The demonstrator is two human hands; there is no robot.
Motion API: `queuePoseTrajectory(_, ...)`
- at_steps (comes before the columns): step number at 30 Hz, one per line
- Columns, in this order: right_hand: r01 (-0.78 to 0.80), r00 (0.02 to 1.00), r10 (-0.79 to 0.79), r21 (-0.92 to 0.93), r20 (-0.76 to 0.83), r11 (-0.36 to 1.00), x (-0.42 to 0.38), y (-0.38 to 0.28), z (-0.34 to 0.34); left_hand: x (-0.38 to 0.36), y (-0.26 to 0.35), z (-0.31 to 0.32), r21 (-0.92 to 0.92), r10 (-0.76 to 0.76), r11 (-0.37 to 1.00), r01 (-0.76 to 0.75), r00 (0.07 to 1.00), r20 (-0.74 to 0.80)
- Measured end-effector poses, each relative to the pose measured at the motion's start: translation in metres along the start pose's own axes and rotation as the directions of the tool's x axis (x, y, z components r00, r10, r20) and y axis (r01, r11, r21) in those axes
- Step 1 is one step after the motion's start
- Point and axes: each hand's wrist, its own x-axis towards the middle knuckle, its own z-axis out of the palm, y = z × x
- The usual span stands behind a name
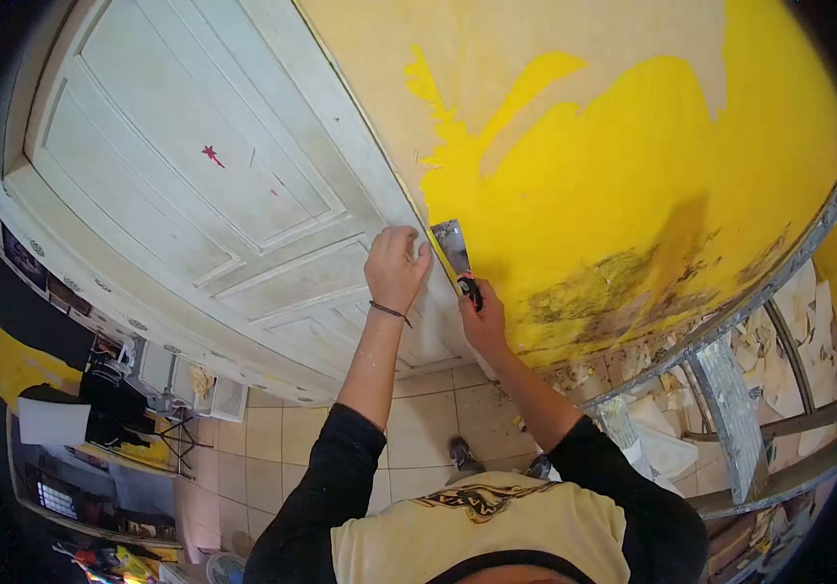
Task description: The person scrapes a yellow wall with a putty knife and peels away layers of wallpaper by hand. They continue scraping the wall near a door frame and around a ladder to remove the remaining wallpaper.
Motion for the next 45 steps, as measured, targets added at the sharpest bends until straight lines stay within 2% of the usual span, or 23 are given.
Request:
queuePoseTrajectory(2,0.003,1.000,-0.003,-0.070,0.005,0.998,-0.005,0.008,-0.002,0.003,0.000,0.000,0.066,-0.005,0.998,0.000,0.997,0.078)
queuePoseTrajectory(9,-0.008,1.000,0.006,-0.066,-0.021,0.998,0.000,-0.004,0.005,0.008,-0.002,0.001,0.091,0.042,0.995,-0.049,0.996,0.079)
queuePoseTrajectory(11,-0.043,0.999,0.043,-0.007,0.014,0.999,-0.003,0.013,0.002,0.012,-0.002,0.001,0.095,0.067,0.993,-0.072,0.996,0.054)
queuePoseTrajectory(15,-0.070,0.997,0.070,-0.014,0.012,0.997,0.003,-0.006,0.004,0.012,0.001,0.001,0.094,0.093,0.991,-0.097,0.995,0.038)
queuePoseTrajectory(18,0.010,1.000,-0.010,-0.039,0.002,0.999,0.003,-0.013,0.003,0.018,0.001,0.002,0.108,0.149,0.983,-0.147,0.989,-0.009)
queuePoseTrajectory(20,-0.083,0.996,0.084,0.012,-0.019,0.996,-0.006,-0.014,-0.004,0.021,0.002,0.002,0.111,0.163,0.981,-0.161,0.987,-0.008)
queuePoseTrajectory(24,-0.171,0.985,0.173,0.083,-0.023,0.982,-0.022,-0.001,-0.015,0.021,0.004,0.001,0.109,0.177,0.978,-0.176,0.984,0.001)
queuePoseTrajectory(26,-0.124,0.992,0.124,0.055,-0.013,0.991,-0.030,0.006,-0.017,0.022,0.001,0.002,0.104,0.193,0.976,-0.192,0.981,0.001)
queuePoseTrajectory(30,-0.149,0.989,0.149,-0.019,0.010,0.989,-0.043,0.013,-0.026,0.025,-0.001,0.004,0.107,0.204,0.974,-0.201,0.979,-0.014)
queuePoseTrajectory(32,-0.243,0.970,0.242,-0.048,-0.026,0.969,-0.049,0.013,-0.031,0.026,0.003,0.004,0.108,0.213,0.972,-0.208,0.977,-0.032)
queuePoseTrajectory(38,-0.206,0.979,0.205,0.034,0.019,0.978,-0.046,0.005,-0.025,0.034,0.012,-0.005,0.107,0.209,0.974,-0.200,0.974,-0.084)
queuePoseTrajectory(42,-0.222,0.973,0.223,-0.016,0.054,0.975,-0.032,-0.005,-0.015,0.034,0.019,-0.008,0.094,0.237,0.969,-0.227,0.965,-0.113)
queuePoseTrajectory(45,-0.175,0.983,0.175,-0.005,0.058,0.985,-0.015,-0.007,-0.005,0.031,0.019,-0.011,0.079,0.224,0.973,-0.217,0.970,-0.094)
